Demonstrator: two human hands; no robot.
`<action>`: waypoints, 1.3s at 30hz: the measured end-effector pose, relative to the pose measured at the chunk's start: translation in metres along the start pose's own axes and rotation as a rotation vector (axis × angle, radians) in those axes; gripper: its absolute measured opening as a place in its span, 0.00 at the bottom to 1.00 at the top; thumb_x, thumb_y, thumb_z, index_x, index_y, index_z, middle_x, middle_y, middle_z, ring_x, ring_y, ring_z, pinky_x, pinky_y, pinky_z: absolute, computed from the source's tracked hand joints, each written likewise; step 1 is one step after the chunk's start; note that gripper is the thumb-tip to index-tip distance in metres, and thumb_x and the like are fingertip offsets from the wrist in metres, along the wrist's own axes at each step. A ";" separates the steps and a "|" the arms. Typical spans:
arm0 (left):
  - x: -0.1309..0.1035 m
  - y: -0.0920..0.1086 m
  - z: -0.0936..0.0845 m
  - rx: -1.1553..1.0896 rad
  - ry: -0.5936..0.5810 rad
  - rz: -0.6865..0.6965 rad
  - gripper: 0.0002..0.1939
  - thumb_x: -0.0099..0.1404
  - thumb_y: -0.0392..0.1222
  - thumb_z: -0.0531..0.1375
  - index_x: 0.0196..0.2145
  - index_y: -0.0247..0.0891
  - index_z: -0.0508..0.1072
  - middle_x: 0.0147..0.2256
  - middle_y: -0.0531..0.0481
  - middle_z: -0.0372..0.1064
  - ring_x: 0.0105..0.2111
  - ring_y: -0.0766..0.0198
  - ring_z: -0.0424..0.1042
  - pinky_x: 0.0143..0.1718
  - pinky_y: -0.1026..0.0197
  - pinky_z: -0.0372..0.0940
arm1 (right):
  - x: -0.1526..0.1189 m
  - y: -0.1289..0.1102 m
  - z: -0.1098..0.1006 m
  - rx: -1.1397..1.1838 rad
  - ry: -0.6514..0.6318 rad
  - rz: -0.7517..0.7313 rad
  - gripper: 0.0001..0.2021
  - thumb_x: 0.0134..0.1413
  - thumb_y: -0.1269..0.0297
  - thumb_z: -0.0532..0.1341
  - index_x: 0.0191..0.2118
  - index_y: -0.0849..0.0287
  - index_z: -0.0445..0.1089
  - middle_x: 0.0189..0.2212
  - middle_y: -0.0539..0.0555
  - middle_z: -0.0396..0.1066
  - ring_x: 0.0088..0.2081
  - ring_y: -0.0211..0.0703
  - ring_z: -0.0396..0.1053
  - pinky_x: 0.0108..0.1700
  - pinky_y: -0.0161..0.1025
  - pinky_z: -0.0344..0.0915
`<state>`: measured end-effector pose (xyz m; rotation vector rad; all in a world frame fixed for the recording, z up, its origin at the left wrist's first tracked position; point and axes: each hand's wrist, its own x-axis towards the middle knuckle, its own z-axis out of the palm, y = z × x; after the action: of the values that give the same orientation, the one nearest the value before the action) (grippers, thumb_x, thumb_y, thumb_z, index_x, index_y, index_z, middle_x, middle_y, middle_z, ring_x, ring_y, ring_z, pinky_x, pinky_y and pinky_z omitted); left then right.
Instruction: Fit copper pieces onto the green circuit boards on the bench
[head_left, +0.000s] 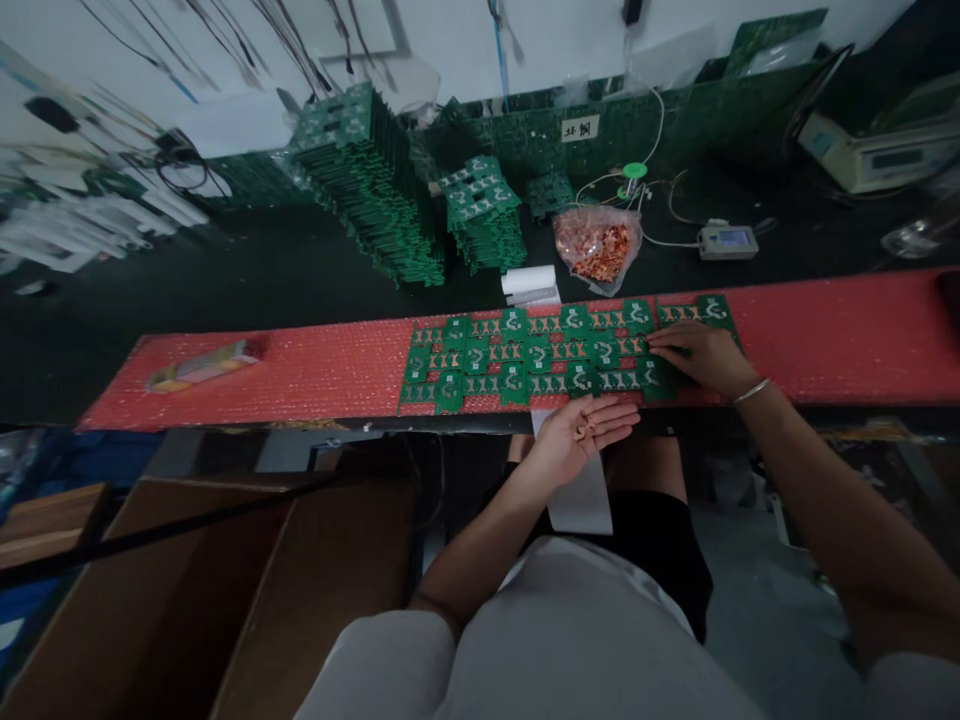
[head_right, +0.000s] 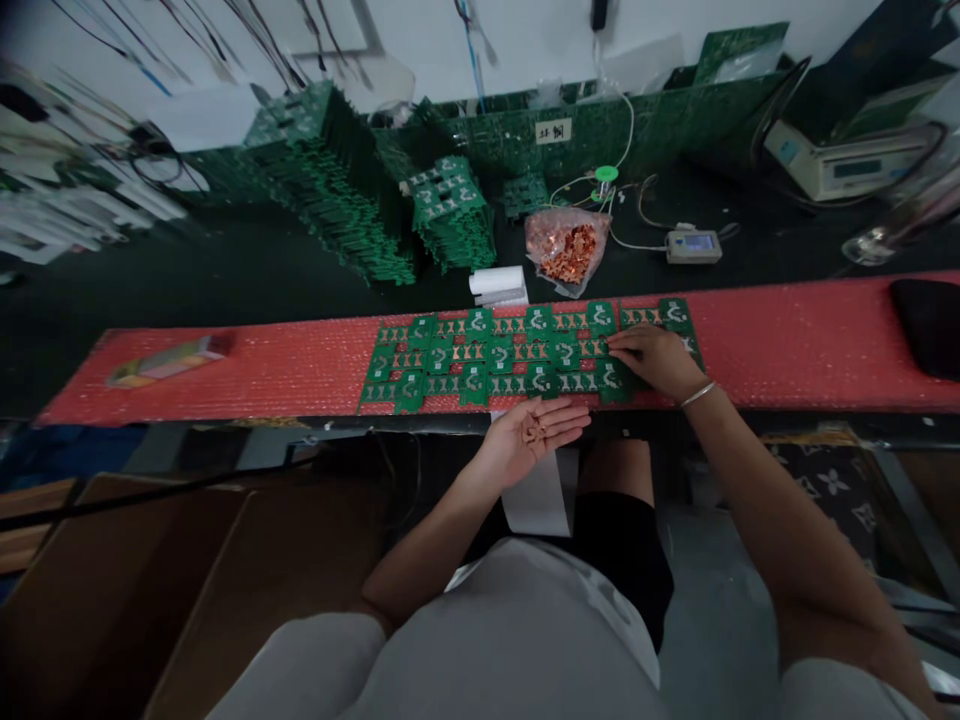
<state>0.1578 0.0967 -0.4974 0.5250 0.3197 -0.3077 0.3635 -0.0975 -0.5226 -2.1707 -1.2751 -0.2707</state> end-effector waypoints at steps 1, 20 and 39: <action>0.000 0.000 0.000 0.003 0.001 -0.001 0.20 0.68 0.46 0.53 0.45 0.28 0.77 0.49 0.32 0.74 0.51 0.48 0.73 0.59 0.49 0.60 | 0.000 -0.001 0.000 -0.006 -0.001 -0.009 0.10 0.63 0.58 0.59 0.37 0.53 0.78 0.38 0.51 0.79 0.43 0.47 0.76 0.48 0.50 0.73; 0.001 0.004 -0.001 -0.003 0.023 0.009 0.20 0.70 0.44 0.50 0.46 0.26 0.75 0.50 0.30 0.73 0.52 0.48 0.73 0.61 0.47 0.56 | -0.004 -0.002 0.005 -0.103 -0.036 -0.079 0.10 0.63 0.66 0.56 0.37 0.56 0.76 0.40 0.54 0.78 0.43 0.48 0.75 0.49 0.51 0.72; 0.010 0.001 0.013 -0.141 0.116 0.061 0.16 0.66 0.50 0.57 0.37 0.34 0.76 0.32 0.47 0.73 0.29 0.67 0.70 0.36 0.63 0.66 | -0.014 -0.136 0.010 0.110 0.025 -0.116 0.04 0.61 0.66 0.62 0.38 0.54 0.75 0.38 0.54 0.72 0.41 0.45 0.69 0.46 0.47 0.67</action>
<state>0.1701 0.0886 -0.4900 0.4136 0.4340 -0.1941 0.2402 -0.0534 -0.4835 -1.9988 -1.3717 -0.2673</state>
